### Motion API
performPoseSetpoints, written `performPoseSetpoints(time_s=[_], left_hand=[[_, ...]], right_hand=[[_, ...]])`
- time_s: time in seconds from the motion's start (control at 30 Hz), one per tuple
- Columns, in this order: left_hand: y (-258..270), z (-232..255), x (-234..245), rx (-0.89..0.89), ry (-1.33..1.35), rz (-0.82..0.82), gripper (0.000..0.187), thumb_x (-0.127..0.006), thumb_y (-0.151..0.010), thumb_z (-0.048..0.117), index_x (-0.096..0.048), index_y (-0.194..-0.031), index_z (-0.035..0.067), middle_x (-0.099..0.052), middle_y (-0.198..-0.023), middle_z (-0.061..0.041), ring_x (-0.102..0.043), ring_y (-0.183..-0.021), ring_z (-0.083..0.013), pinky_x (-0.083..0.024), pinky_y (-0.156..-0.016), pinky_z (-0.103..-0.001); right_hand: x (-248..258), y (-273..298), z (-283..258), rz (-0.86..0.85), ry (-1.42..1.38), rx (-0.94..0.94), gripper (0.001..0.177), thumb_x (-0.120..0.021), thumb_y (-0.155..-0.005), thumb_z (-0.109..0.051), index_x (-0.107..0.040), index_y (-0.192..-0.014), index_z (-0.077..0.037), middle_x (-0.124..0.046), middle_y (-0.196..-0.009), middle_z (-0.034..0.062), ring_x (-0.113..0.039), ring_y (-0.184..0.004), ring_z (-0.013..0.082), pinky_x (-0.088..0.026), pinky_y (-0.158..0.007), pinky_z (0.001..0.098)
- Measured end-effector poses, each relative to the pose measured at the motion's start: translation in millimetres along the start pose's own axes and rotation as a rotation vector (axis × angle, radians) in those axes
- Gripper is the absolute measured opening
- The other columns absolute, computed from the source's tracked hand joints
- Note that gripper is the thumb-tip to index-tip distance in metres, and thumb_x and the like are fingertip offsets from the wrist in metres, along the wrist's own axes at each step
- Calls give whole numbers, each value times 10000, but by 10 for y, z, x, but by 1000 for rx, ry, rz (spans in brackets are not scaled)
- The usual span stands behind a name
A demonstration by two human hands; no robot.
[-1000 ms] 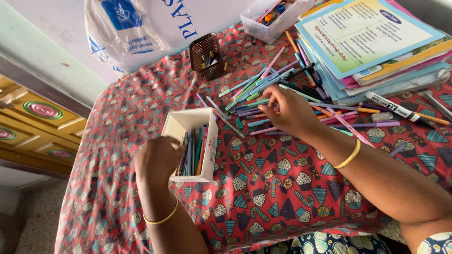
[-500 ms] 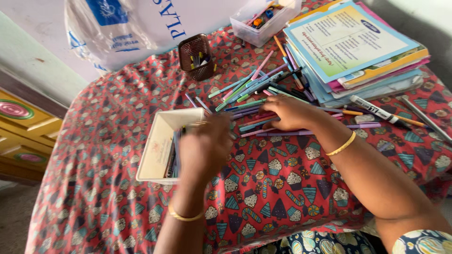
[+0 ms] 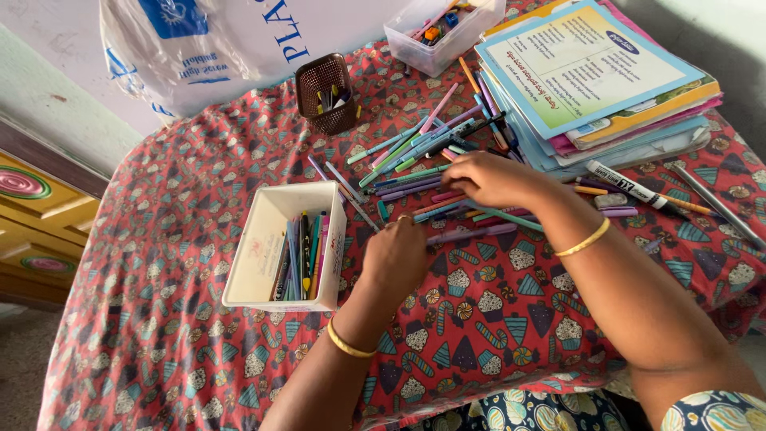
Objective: The person picks up colored pens from a table and places them into a white plastic container. The person handles the pens one at a time, transferring them from a scattered pile on the table into the container.
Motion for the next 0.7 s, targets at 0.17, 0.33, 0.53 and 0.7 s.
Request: performPoseSetpoints(time_s=[0.17, 0.33, 0.53, 0.7], left_hand=[[256, -177, 717, 39, 109, 390, 55, -624, -924, 121, -648, -933, 73, -680, -934, -140, -719, -795, -324, -591, -661, -445], [394, -413, 1201, 224, 196, 616, 107, -631, -976, 188, -632, -956, 83, -714, -827, -111, -711, -677, -332, -564, -568, -443], [604, -355, 1427, 38, 467, 865, 92, -612, -1024, 133, -639, -1071, 59, -707, -947, -146, -719, -804, -351, -579, -704, -425], [630, -445, 1426, 24, 654, 867, 156, -611, -1041, 109, -639, -1173, 31, -712, -1009, -136, -728, -856, -286, -573, -742, -365]], right_hand=[[43, -102, -345, 278, 35, 39, 158, -674, -937, -139, -709, -1056, -42, -702, -1075, 118, -648, -1076, 338, -495, -949, 448], [-72, -215, -536, 327, 90, 46, 233, -686, -943, -237, -703, -1101, -66, -691, -1054, 85, -618, -1116, 319, -447, -982, 495], [-586, -423, -843, 76, 424, 240, 443, -737, -711, -184, -713, -1148, -250, -575, -1337, 128, -456, -1255, 406, -324, -1023, 574], [-772, -477, -686, 29, 410, 179, 418, -658, -780, -64, -695, -1166, -221, -597, -1256, 51, -431, -1343, 341, -291, -1044, 585]])
Point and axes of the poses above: each hand's wrist, its own y-axis away from the middle knuckle, its own x-axis out of the back of the hand, z = x × y, the point moved 8 cm from there along -y, towards the middle knuckle
